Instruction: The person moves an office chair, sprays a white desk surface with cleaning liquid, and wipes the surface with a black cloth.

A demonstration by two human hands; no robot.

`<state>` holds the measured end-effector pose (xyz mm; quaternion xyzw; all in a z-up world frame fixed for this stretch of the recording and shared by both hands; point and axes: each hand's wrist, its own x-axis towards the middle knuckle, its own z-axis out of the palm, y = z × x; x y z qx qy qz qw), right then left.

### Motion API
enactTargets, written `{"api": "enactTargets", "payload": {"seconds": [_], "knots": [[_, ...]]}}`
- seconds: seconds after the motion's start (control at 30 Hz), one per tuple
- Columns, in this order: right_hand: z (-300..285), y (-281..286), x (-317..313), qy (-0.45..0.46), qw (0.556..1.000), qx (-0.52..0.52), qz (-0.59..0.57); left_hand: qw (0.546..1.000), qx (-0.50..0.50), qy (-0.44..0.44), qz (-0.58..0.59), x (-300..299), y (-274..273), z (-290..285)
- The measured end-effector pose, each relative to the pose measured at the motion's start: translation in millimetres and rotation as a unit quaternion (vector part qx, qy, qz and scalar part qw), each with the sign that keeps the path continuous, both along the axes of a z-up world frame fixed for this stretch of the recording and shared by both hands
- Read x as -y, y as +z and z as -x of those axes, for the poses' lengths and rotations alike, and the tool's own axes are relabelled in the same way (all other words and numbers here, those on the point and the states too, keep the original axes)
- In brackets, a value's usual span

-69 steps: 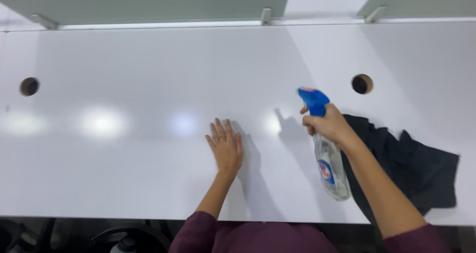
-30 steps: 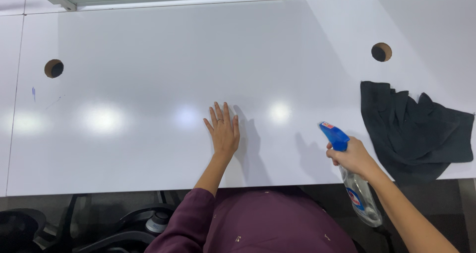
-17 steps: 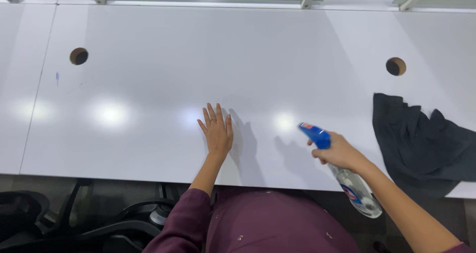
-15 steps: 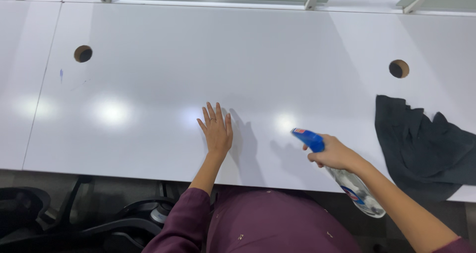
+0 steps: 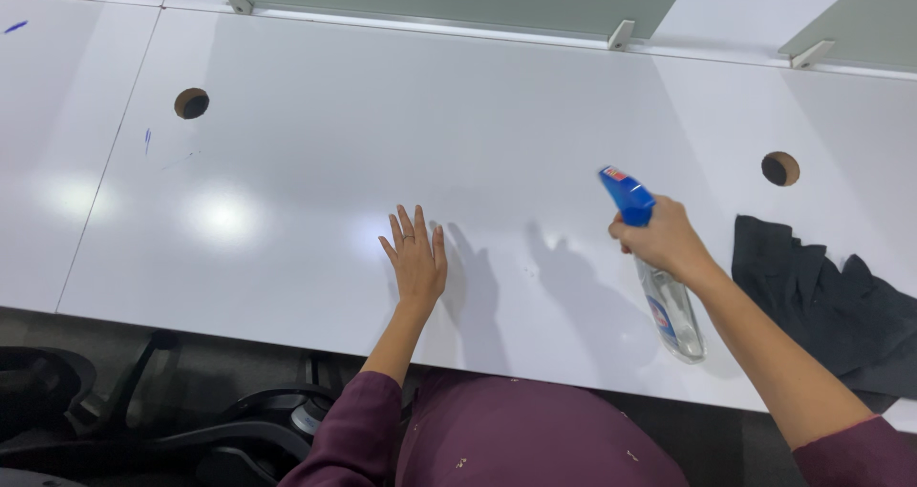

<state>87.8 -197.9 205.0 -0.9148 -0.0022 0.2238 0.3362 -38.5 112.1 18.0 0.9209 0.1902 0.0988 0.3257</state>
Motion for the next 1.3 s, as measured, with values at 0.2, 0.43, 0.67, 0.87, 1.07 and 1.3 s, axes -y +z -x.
{"api": "enactTargets", "payload": {"seconds": [0.2,0.43,0.67,0.87,1.07,1.3], "knots": [[-5,12,-15,-0.010,0.998,0.015,-0.053,0.979,-0.040,0.012,0.200,-15,32,-18],[-2,24,-61,0.099,0.987,-0.043,-0.115,0.899,0.029,-0.139,0.414,-25,116,-50],[-4,37,-121,0.352,0.914,0.035,-0.198,0.892,-0.095,-0.339,0.285,-10,156,-60],[-18,29,-181,0.350,0.873,0.122,-0.317,0.900,0.043,-0.275,0.336,-34,157,-71],[-24,37,-212,0.262,0.911,0.125,-0.294,0.962,0.125,-0.083,0.230,-106,138,-66],[-33,-1,-183,0.135,0.979,0.010,-0.154,0.947,0.230,0.220,0.051,-217,108,-24]]}}
